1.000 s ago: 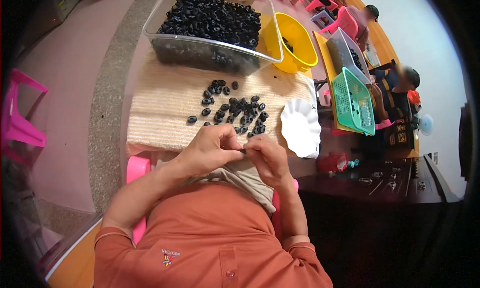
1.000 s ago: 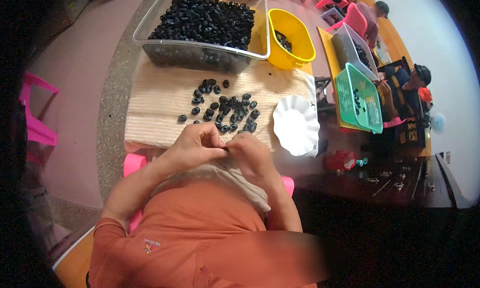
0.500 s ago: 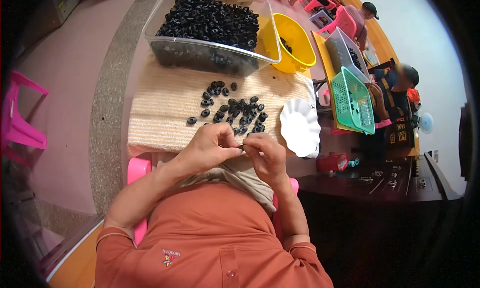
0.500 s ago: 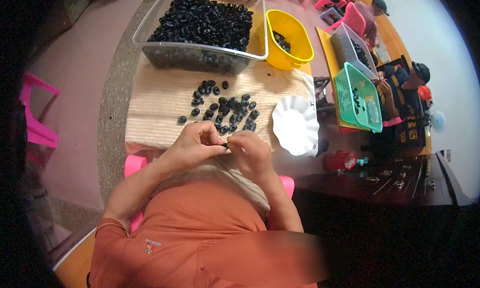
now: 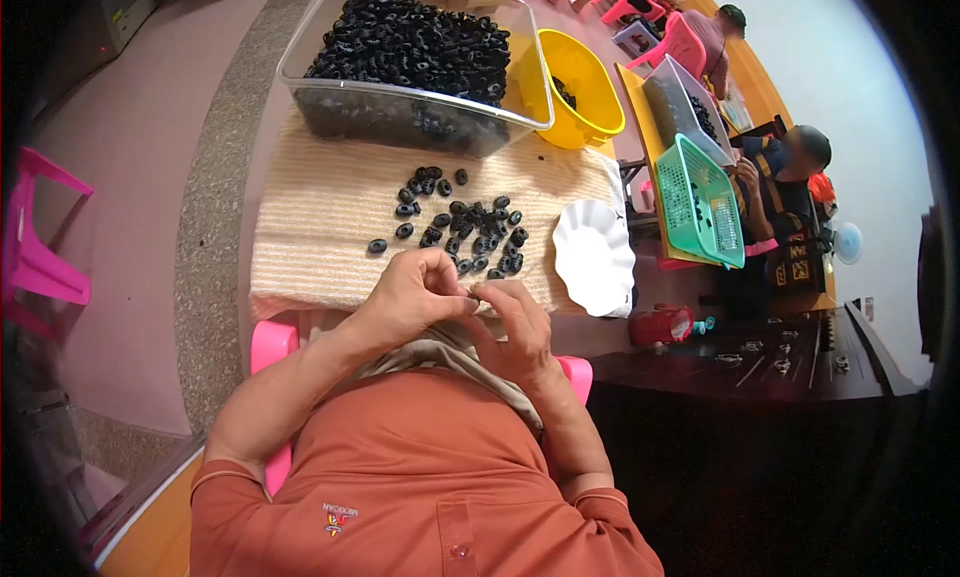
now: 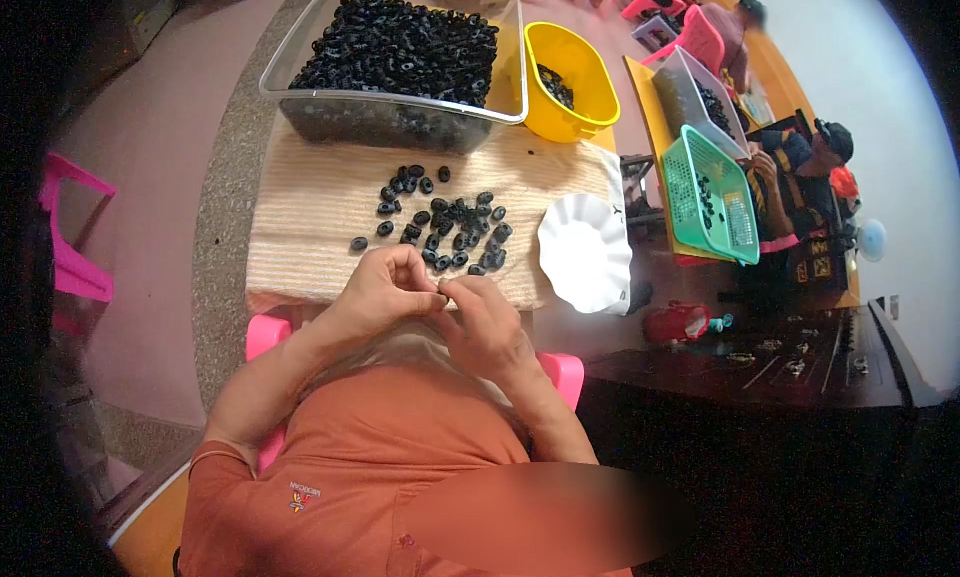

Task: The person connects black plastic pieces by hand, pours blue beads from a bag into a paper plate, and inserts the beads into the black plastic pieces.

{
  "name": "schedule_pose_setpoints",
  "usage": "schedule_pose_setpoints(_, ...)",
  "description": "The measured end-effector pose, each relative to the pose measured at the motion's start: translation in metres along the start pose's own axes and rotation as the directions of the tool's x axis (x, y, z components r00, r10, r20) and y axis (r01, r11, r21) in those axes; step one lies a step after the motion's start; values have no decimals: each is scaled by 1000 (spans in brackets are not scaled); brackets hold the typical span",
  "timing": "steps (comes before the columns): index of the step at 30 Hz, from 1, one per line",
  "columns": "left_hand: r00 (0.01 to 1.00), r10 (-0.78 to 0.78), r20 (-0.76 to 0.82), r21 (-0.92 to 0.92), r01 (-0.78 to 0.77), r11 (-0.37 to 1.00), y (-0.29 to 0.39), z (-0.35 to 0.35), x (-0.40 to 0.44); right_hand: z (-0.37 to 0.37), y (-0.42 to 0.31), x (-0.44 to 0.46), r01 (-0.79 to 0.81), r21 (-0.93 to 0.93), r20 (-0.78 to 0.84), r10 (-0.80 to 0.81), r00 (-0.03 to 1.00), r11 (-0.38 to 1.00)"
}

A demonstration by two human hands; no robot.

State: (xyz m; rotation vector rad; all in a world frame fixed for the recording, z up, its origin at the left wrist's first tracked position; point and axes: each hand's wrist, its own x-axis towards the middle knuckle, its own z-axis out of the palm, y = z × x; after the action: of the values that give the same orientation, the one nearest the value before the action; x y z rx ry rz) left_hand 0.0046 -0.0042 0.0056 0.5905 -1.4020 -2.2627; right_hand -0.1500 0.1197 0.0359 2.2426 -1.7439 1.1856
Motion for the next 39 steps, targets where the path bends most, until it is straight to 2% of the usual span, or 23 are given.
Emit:
schedule_pose_setpoints(2, 1000, -2, 25, -60, 3, 998, 0, 0, -1, -1, 0, -1, 12, -7, 15, -11, 1000, 1000)
schedule_pose_setpoints(7, 1000, -17, 19, -52, 18, 999, 1, 4, -1, -4, 5, -3, 24, 38, 16, -24, 1000, 999)
schedule_pose_setpoints(10, 999, -34, -7, -79, 33, 996, 9, 9, -4, -12, 15, 2, -22, 95, 19, 21, 1000, 995)
schedule_pose_setpoints(13, 998, -44, -50, -155, 36, 987, 4, 8, -2, -24, 38, 8, -171, 111, -3, 173, 985, 979)
schedule_pose_setpoints(15, 997, -42, -64, -178, 30, 984, 2, 7, -1, -35, 56, 23, -295, 211, -64, 314, 947, 932)
schedule_pose_setpoints(17, 997, -40, -60, -168, 29, 985, 4, 7, -1, -43, 84, 40, -395, 209, -179, 432, 884, 894)
schedule_pose_setpoints(21, 996, -31, -83, -115, 21, 993, -1, 4, 2, -74, 155, 95, -311, -48, -300, 283, 911, 949)
schedule_pose_setpoints(23, 995, -20, -94, -95, 11, 995, -2, 4, 2, -89, 188, 128, -357, -144, -342, 292, 893, 923)
schedule_pose_setpoints(25, 994, 6, -107, -64, -12, 998, -4, 2, 2, -93, 214, 152, -386, -133, -402, 307, 863, 913)
schedule_pose_setpoints(29, 990, 39, -139, -21, -42, 999, -1, 0, 3, -89, 210, 146, -342, -177, -301, 280, 912, 923)
schedule_pose_setpoints(30, 991, 28, -130, 0, -28, 1000, -1, -2, 2, -86, 195, 136, -289, -212, -214, 244, 946, 934)
schedule_pose_setpoints(31, 993, 17, -118, 22, -14, 1000, 0, -4, 2, -78, 178, 121, -241, -164, -150, 217, 965, 957)
schedule_pose_setpoints(32, 995, 5, -103, 46, -1, 999, 1, -4, 2, -71, 162, 106, -285, -68, -47, 282, 958, 956)
schedule_pose_setpoints(33, 995, 8, -100, 44, -4, 999, 0, -4, 2, -64, 152, 92, -330, -83, 75, 336, 939, 940)
schedule_pose_setpoints(34, 995, 13, -96, 45, -9, 999, 0, -4, 2, -56, 144, 81, -271, -92, 143, 282, 949, 958)
schedule_pose_setpoints(35, 996, 20, -92, 47, -16, 999, 1, -3, 2, -53, 130, 73, -373, -186, 248, 411, 877, 909)
schedule_pose_setpoints(37, 996, 4, -92, 54, 1, 999, 1, -1, 1, -48, 121, 68, -225, -304, 337, 326, 883, 926)
schedule_pose_setpoints(39, 996, -6, -94, 54, 12, 998, 2, -1, 1, -44, 116, 68, -212, -362, 371, 349, 860, 908)
